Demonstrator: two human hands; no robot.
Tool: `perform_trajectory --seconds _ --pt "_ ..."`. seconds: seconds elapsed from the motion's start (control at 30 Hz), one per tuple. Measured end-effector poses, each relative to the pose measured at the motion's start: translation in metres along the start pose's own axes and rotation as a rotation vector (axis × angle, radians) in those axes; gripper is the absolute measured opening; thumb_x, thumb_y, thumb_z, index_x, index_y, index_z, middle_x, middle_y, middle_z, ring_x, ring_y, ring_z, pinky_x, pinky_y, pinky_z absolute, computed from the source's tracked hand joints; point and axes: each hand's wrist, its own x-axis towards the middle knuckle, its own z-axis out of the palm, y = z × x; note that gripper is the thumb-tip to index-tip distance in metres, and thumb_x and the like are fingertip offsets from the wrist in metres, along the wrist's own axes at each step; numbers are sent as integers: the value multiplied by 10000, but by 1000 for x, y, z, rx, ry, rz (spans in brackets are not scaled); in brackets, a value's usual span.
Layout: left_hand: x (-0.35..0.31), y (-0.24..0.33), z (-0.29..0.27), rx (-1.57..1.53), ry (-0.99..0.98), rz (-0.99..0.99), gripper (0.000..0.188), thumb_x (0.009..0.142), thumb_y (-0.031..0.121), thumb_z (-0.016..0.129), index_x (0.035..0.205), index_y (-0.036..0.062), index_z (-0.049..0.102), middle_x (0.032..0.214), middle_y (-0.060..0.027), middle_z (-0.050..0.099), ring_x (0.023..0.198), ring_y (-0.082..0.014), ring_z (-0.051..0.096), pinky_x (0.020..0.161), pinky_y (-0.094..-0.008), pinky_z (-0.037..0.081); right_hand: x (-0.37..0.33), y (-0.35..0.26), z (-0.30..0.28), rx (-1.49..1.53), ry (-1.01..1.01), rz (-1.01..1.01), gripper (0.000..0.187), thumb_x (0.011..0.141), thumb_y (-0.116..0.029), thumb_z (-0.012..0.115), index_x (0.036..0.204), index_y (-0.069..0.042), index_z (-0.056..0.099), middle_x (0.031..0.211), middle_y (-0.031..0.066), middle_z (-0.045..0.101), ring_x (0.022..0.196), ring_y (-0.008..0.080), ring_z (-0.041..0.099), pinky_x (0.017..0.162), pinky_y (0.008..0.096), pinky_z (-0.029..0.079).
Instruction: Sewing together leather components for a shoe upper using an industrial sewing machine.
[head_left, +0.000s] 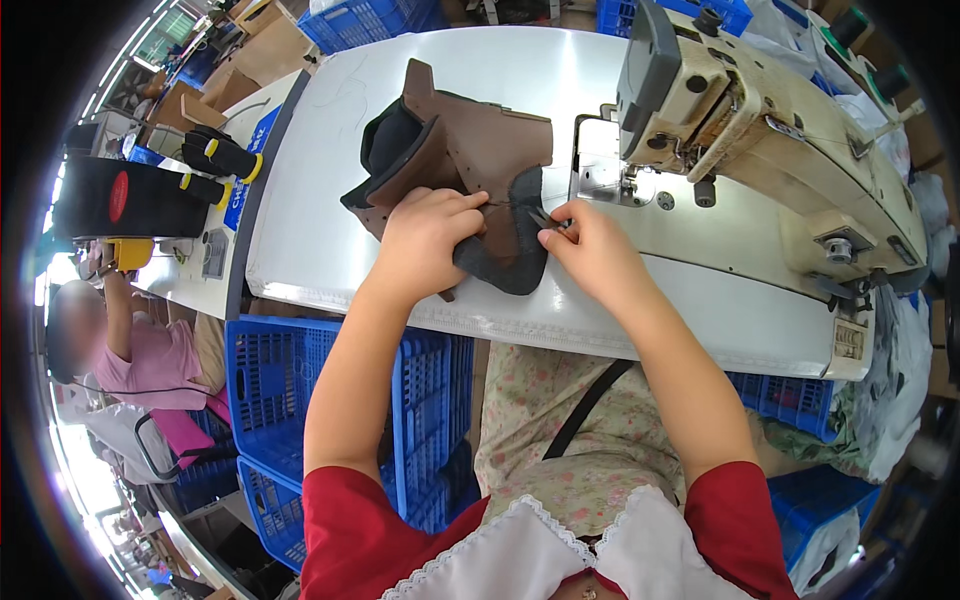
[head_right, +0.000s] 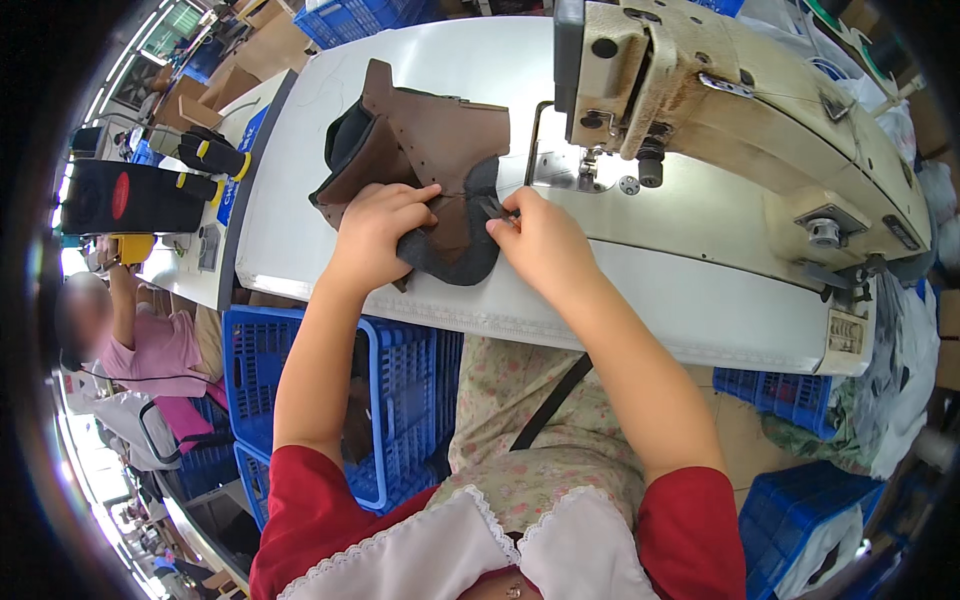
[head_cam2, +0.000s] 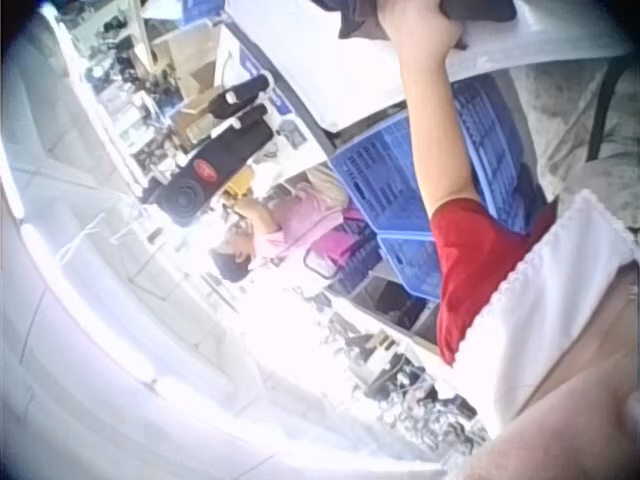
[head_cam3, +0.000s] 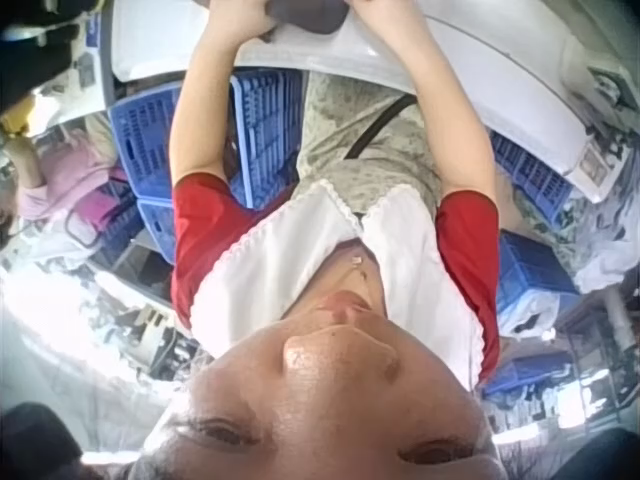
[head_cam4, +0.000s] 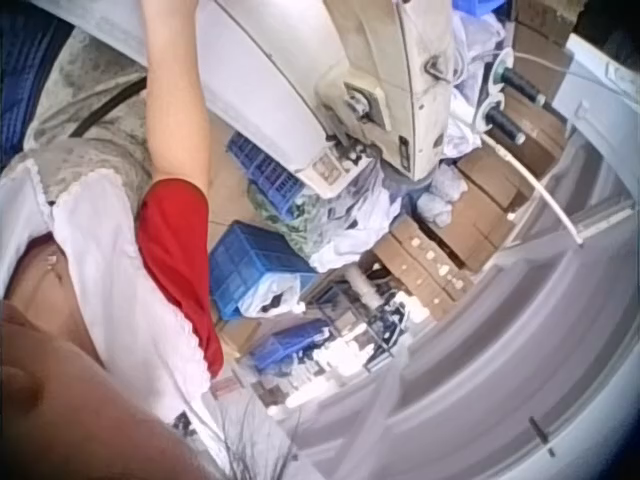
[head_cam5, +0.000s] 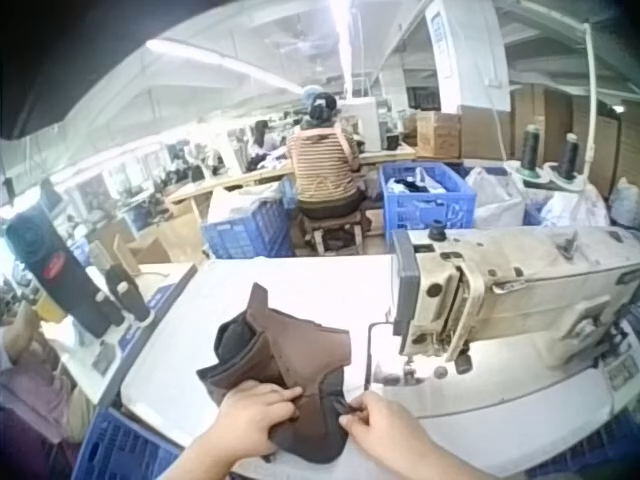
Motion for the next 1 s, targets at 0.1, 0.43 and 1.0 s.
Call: perform_trajectory --seconds 0.1,0.43,1.0 --pt "1 0 1 -4 11 10 216 606 99 689 820 70 675 1156 -97 699 1027 -289 633 833 -398 466 5 3 5 -28 58 6 341 842 -276 723 1032 -8 631 849 170 686 816 328 674 734 408 516" --pt "1 -1 2 0 20 13 204 619 127 694 815 72 678 1136 -99 705 1002 -285 642 832 -399 468 10 -5 7 -29 16 -16 323 825 -258 734 1027 -21 649 851 165 694 822 310 686 733 399 527" --pt "3 4 -4 -10 -31 -5 277 587 46 683 864 62 680 1162 -83 700 1033 -287 633 850 -391 461 20 8 10 67 20 44 279 832 -247 729 1002 -43 644 730 114 665 709 272 664 666 375 508"
